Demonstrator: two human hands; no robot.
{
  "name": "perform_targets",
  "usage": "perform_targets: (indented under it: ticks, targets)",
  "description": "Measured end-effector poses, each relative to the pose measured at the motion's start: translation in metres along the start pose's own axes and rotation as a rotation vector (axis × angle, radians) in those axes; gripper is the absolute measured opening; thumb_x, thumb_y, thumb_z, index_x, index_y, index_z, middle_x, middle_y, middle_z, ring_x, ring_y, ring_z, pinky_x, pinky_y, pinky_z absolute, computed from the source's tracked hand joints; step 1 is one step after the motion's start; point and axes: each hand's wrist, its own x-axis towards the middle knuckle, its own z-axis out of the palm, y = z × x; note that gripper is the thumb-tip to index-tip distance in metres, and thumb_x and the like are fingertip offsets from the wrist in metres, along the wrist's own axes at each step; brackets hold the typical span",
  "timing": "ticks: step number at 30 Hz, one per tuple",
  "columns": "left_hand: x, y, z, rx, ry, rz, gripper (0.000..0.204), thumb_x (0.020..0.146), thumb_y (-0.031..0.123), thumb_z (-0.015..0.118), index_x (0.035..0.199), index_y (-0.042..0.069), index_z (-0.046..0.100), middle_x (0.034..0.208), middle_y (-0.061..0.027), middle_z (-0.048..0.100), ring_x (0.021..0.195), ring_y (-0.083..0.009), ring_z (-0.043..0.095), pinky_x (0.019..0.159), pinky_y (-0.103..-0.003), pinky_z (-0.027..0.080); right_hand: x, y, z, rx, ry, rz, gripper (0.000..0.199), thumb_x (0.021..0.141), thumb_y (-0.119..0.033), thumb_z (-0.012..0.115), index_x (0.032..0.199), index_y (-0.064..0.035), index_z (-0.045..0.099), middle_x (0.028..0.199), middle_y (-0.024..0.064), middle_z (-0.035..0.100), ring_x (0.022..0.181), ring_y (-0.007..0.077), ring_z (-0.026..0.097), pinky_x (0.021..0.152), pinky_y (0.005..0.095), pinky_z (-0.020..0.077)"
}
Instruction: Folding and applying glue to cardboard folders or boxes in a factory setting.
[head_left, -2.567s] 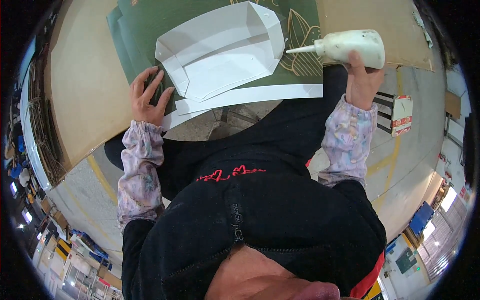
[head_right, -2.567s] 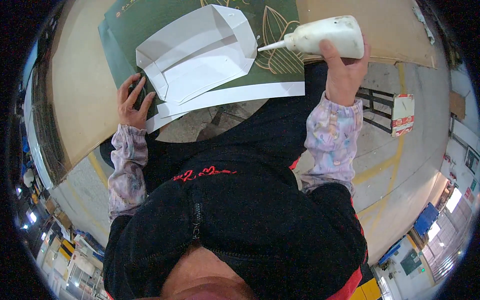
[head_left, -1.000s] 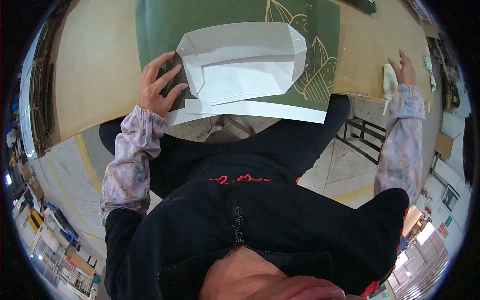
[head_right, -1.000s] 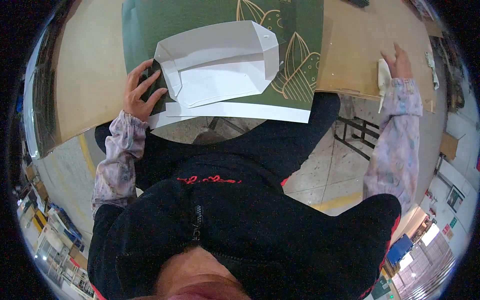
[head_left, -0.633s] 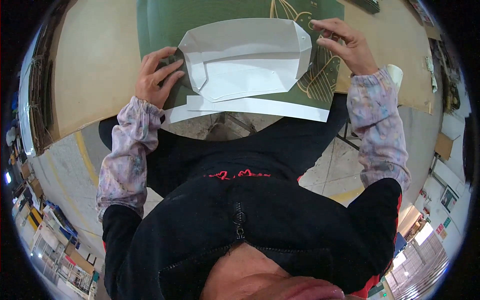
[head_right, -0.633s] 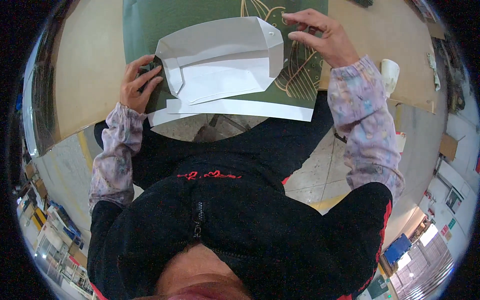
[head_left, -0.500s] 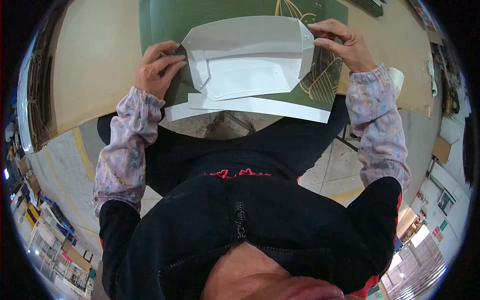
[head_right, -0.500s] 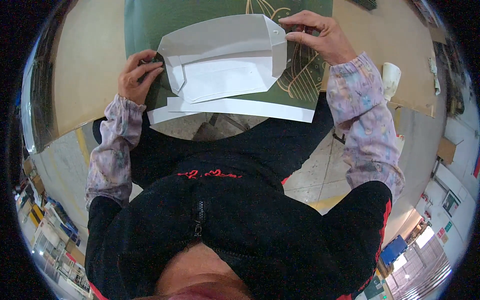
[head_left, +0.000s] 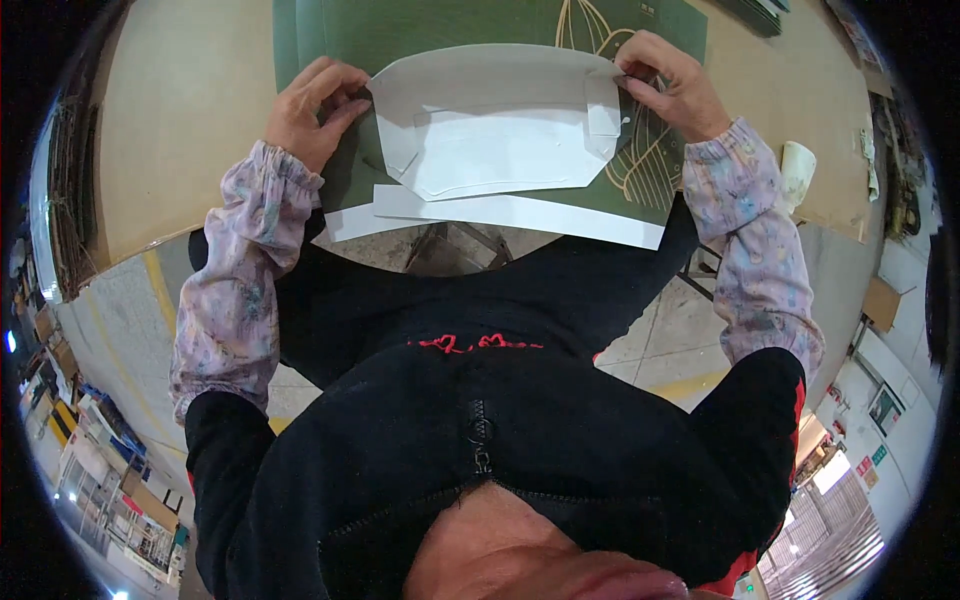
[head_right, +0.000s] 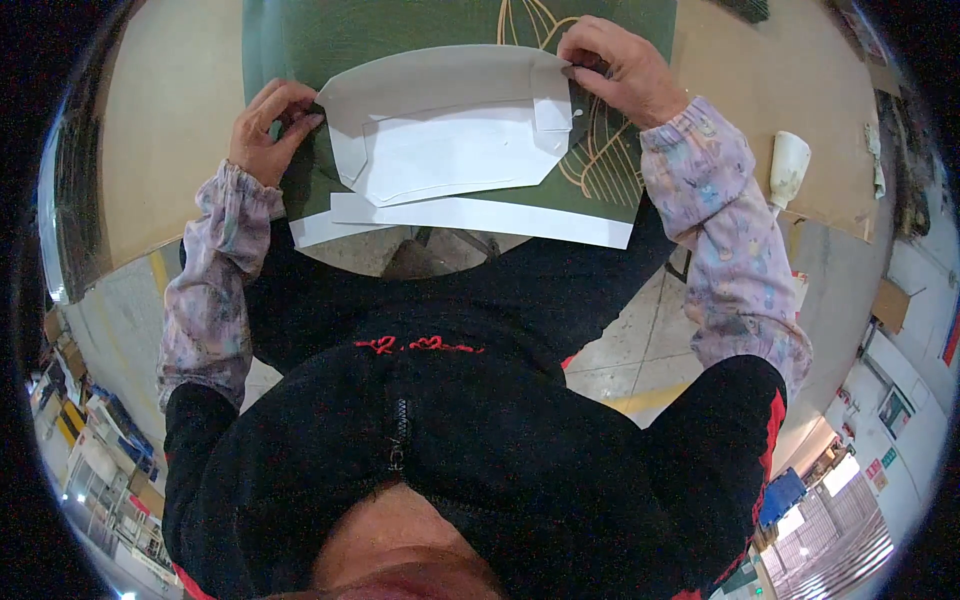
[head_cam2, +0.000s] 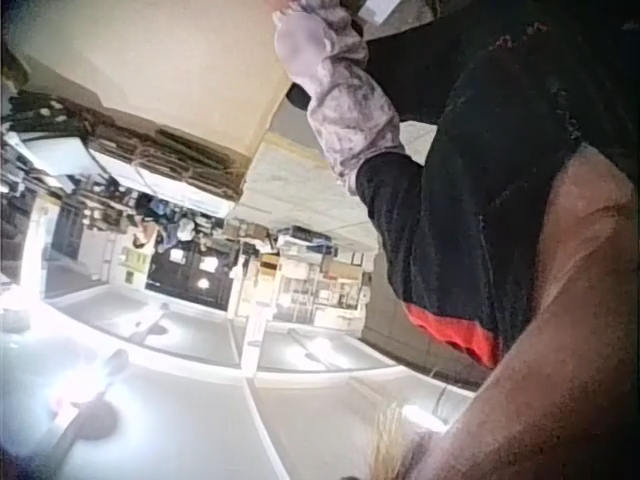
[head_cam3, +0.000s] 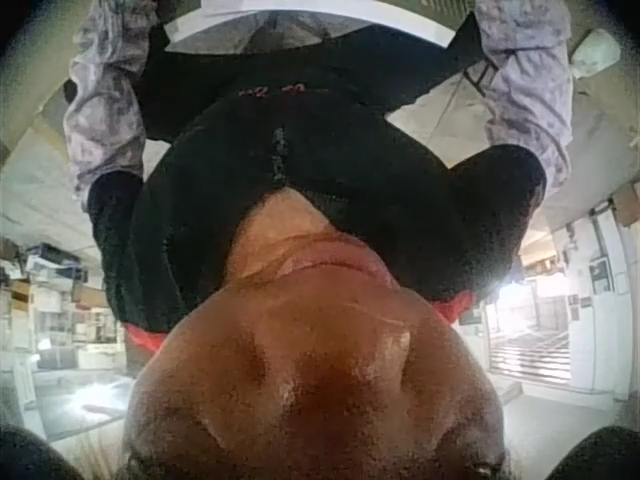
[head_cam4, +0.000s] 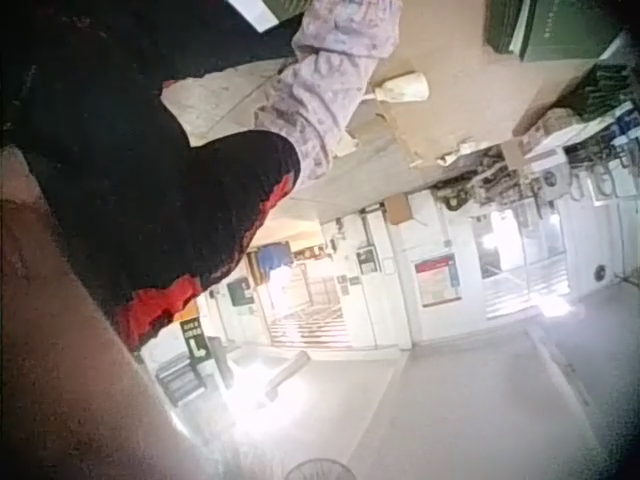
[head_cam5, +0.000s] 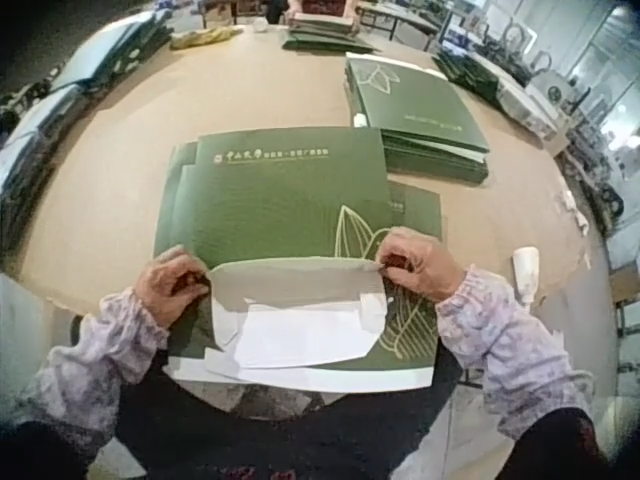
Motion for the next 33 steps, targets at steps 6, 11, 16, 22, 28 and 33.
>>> perform_targets:
  ticks: [6, 11, 16, 22, 28, 33]
  targets:
    - [-0.007, -0.007, 0.003, 0.256, 0.012, 0.271, 0.024, 0.080, -0.003, 0.061, 0.103, 0.004, 0.061, 0.098, -0.0084, 0.058, 0.086, -0.0240, 0.059, 0.075, -0.032, 0.051, -0.001, -0.011, -0.001, -0.571, -0.022, -0.385, 0.018, 0.075, -0.001, 0.061, 0.092, -0.0045, 0.057, 0.092, 0.0065, 0.058, 0.085, 0.0257, 0.061, 0.068, 0.0313, 0.0517]
    - [-0.011, -0.016, 0.000, 0.492, -0.050, 0.470, 0.040, 0.079, -0.001, 0.054, 0.118, 0.008, 0.059, 0.111, -0.0088, 0.054, 0.098, -0.0263, 0.056, 0.081, -0.034, 0.052, -0.009, -0.010, -0.004, -0.741, -0.160, -0.486, 0.044, 0.078, -0.004, 0.057, 0.121, -0.0098, 0.055, 0.116, 0.0064, 0.057, 0.100, 0.0228, 0.059, 0.087, 0.0326, 0.0494]
    - [-0.019, -0.018, -0.003, 0.621, -0.270, 0.474, 0.058, 0.080, -0.002, 0.050, 0.135, 0.015, 0.048, 0.126, -0.0102, 0.045, 0.109, -0.0270, 0.050, 0.091, -0.036, 0.047, -0.023, -0.008, -0.002, -0.933, -0.345, -0.398, 0.062, 0.081, -0.001, 0.051, 0.141, -0.0131, 0.037, 0.141, 0.0046, 0.041, 0.119, 0.0220, 0.047, 0.102, 0.0338, 0.0377]
    - [-0.023, 0.004, -0.008, 0.727, -0.394, 0.415, 0.063, 0.080, 0.024, 0.061, 0.140, 0.022, 0.041, 0.135, -0.0131, 0.040, 0.120, -0.0331, 0.042, 0.099, -0.045, 0.040, -0.027, -0.038, 0.004, -0.912, -0.491, -0.149, 0.079, 0.072, -0.025, 0.068, 0.142, -0.0116, 0.034, 0.148, 0.0063, 0.031, 0.127, 0.0273, 0.038, 0.108, 0.0419, 0.0288]
    - [-0.024, 0.011, -0.003, 0.694, -0.399, 0.301, 0.081, 0.073, 0.051, 0.069, 0.142, 0.022, 0.039, 0.141, -0.0140, 0.034, 0.128, -0.0356, 0.034, 0.105, -0.046, 0.033, -0.039, -0.046, 0.018, -0.737, -0.387, -0.024, 0.095, 0.065, -0.047, 0.075, 0.142, -0.0104, 0.033, 0.150, 0.0062, 0.026, 0.130, 0.0283, 0.033, 0.108, 0.0441, 0.0248]
    - [-0.006, 0.015, -0.018, 0.621, -0.365, 0.307, 0.092, 0.068, 0.058, 0.069, 0.142, 0.014, 0.037, 0.143, -0.0121, 0.032, 0.133, -0.0328, 0.031, 0.108, -0.046, 0.030, -0.025, -0.056, 0.012, -0.708, -0.315, 0.039, 0.099, 0.061, -0.053, 0.076, 0.141, -0.0090, 0.036, 0.149, 0.0065, 0.029, 0.130, 0.0268, 0.033, 0.108, 0.0433, 0.0241]
